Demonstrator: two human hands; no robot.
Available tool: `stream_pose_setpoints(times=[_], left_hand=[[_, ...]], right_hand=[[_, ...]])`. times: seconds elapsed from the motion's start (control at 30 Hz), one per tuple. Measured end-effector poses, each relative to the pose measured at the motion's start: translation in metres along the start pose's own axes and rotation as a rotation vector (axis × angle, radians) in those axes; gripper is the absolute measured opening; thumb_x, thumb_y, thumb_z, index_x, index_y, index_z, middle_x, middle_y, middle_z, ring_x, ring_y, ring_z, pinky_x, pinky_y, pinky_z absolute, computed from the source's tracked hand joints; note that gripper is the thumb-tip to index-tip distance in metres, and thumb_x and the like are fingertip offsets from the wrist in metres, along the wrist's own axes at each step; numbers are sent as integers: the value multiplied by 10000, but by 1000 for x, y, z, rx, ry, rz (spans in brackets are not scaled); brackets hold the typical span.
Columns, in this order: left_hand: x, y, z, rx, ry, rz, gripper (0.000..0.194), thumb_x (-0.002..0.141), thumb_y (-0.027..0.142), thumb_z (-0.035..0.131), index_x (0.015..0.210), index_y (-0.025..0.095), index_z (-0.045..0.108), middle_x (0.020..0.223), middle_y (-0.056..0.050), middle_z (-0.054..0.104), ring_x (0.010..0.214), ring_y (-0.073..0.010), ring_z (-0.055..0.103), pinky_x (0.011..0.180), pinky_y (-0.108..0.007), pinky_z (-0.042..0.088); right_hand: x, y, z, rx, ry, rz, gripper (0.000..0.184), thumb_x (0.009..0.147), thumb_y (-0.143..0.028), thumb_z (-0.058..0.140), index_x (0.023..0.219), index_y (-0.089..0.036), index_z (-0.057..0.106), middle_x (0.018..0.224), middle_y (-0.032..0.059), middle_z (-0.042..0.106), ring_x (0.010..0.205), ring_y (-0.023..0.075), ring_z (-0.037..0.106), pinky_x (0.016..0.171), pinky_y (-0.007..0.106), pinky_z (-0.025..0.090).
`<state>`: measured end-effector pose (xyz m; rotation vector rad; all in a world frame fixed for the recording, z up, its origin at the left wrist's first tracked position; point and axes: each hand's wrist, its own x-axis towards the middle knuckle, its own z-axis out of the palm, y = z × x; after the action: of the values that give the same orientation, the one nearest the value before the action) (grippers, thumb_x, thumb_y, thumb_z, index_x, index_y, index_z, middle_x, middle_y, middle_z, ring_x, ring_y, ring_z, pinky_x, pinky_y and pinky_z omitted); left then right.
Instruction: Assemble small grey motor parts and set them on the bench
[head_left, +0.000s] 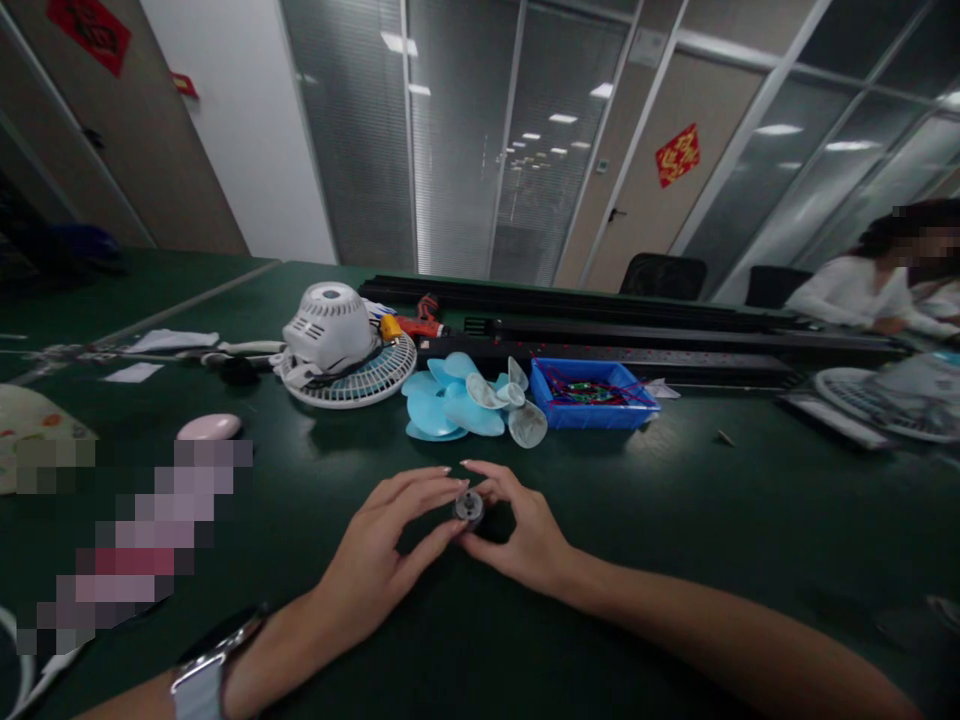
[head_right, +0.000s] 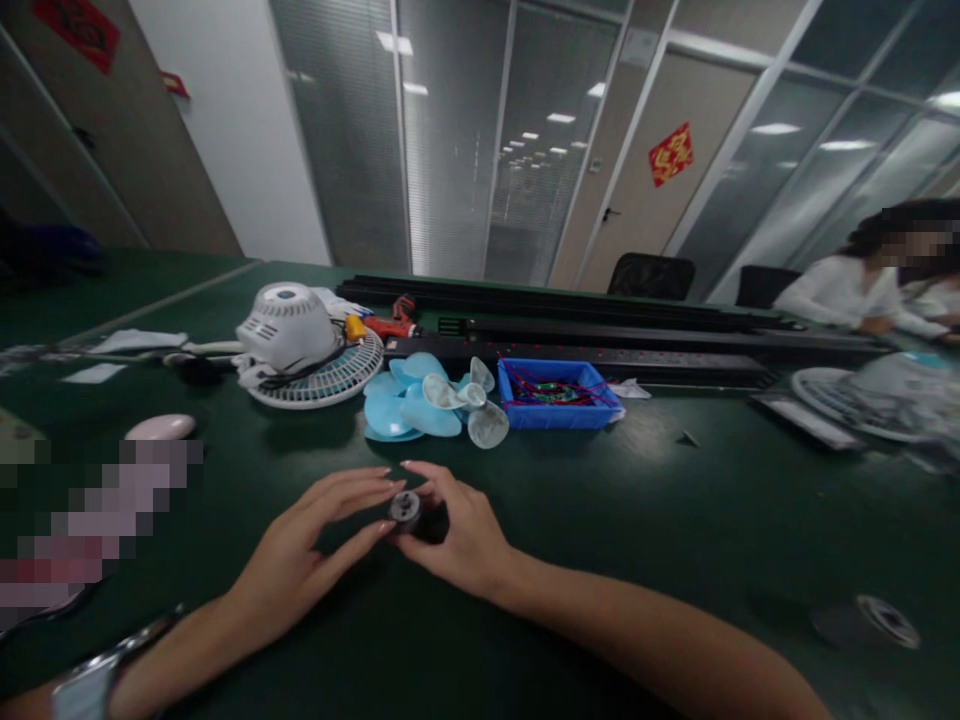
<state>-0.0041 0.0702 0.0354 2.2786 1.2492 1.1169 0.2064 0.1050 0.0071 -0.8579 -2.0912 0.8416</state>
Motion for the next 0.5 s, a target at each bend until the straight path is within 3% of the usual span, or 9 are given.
stream_pose_setpoints(times=[0.17, 0.33, 0.5], left_hand=[[11, 2, 7, -47, -36, -71, 286, 858, 347, 611, 1115, 237, 668, 1151, -74, 691, 1107, -227, 625, 964, -414, 514], [24, 9, 5, -169, -13, -201, 213, 828, 357, 652, 969, 202, 615, 961, -49, 728, 918, -196, 703, 833, -337, 566], [20, 6, -6, -187, 169, -267, 241, 812, 367, 665, 935, 200, 542, 899, -46, 740, 897, -210, 722, 848, -361, 565]], right_hand=[[0, 1, 1, -40, 3, 14, 715, 776, -301, 728, 1399, -295, 376, 1126, 29, 667, 1008, 194, 654, 904, 378, 524], [0, 2, 2, -38, 9, 25, 731, 755, -346, 763, 1382, -289, 391, 1117, 31, 670, 1013, 206, 657, 905, 391, 524], [1, 1, -1, -41, -6, 36, 742, 758, -368, 766, 1390, -281, 389, 1068, 29, 679, 962, 202, 661, 876, 399, 530]])
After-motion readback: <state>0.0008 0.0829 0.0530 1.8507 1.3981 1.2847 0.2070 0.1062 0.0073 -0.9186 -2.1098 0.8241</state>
